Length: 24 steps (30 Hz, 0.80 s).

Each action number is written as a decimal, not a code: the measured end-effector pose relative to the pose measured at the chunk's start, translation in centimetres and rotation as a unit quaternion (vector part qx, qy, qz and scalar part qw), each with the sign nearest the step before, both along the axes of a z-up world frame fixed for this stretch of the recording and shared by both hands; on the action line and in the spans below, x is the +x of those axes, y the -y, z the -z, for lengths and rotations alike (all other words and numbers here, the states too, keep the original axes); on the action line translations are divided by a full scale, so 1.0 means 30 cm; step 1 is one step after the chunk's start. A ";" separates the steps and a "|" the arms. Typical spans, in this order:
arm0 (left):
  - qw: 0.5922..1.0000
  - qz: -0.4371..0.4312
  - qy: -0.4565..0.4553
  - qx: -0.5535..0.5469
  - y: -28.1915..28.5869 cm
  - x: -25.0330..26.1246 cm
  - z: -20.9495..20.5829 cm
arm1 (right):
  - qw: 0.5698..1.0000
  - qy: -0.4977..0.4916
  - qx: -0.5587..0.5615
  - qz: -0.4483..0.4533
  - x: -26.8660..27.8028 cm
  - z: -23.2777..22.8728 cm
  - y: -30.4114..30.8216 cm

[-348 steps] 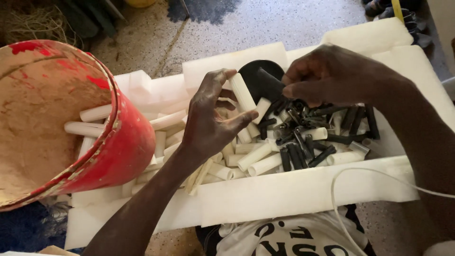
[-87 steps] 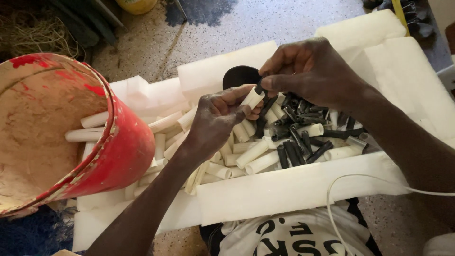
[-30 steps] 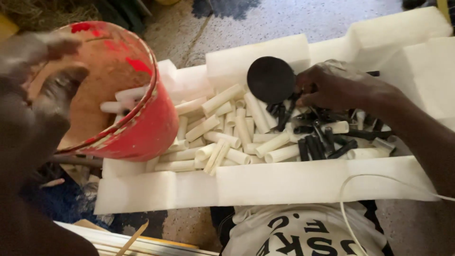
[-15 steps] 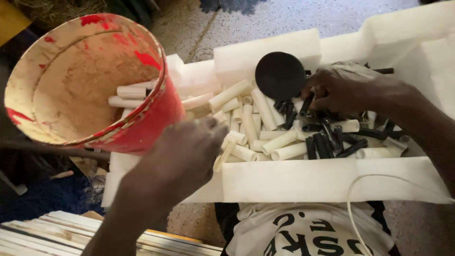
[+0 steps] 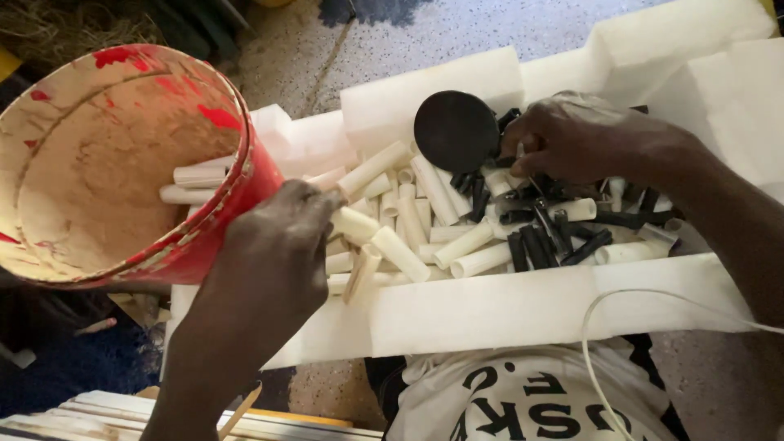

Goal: Sorting and inspecting small white tubes and black plastic components from a foam tray into a red bucket

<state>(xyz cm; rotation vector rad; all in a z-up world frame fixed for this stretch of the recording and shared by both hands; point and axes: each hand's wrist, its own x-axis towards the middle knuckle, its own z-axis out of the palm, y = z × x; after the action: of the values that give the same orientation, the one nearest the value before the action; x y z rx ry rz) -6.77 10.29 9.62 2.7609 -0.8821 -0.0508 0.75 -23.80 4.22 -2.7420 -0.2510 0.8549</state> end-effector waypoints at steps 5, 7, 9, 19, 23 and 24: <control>0.979 0.073 0.040 -0.188 0.061 0.005 -0.077 | 1.000 0.014 0.010 -0.023 0.016 0.029 0.044; 0.978 0.073 0.023 -0.196 0.082 0.021 -0.057 | 0.999 0.020 0.013 -0.036 0.021 0.036 0.055; 0.976 0.073 0.006 -0.204 0.108 0.044 -0.027 | 0.998 0.025 0.015 -0.049 0.025 0.046 0.075; 0.965 0.070 -0.007 -0.251 0.293 0.148 0.058 | 1.000 0.002 -0.002 0.017 0.012 -0.079 0.050; 0.959 0.077 -0.010 -0.272 0.348 0.187 0.064 | 0.999 0.028 -0.018 0.042 0.011 -0.099 0.067; 0.958 0.079 -0.012 -0.275 0.361 0.196 0.072 | 0.998 0.027 -0.020 0.045 0.009 -0.111 0.069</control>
<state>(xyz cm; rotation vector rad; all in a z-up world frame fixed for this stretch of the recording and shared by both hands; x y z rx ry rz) -0.88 -0.55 7.46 2.1695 -0.9386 0.1170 1.03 -25.87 7.55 -2.7927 -0.1217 0.7713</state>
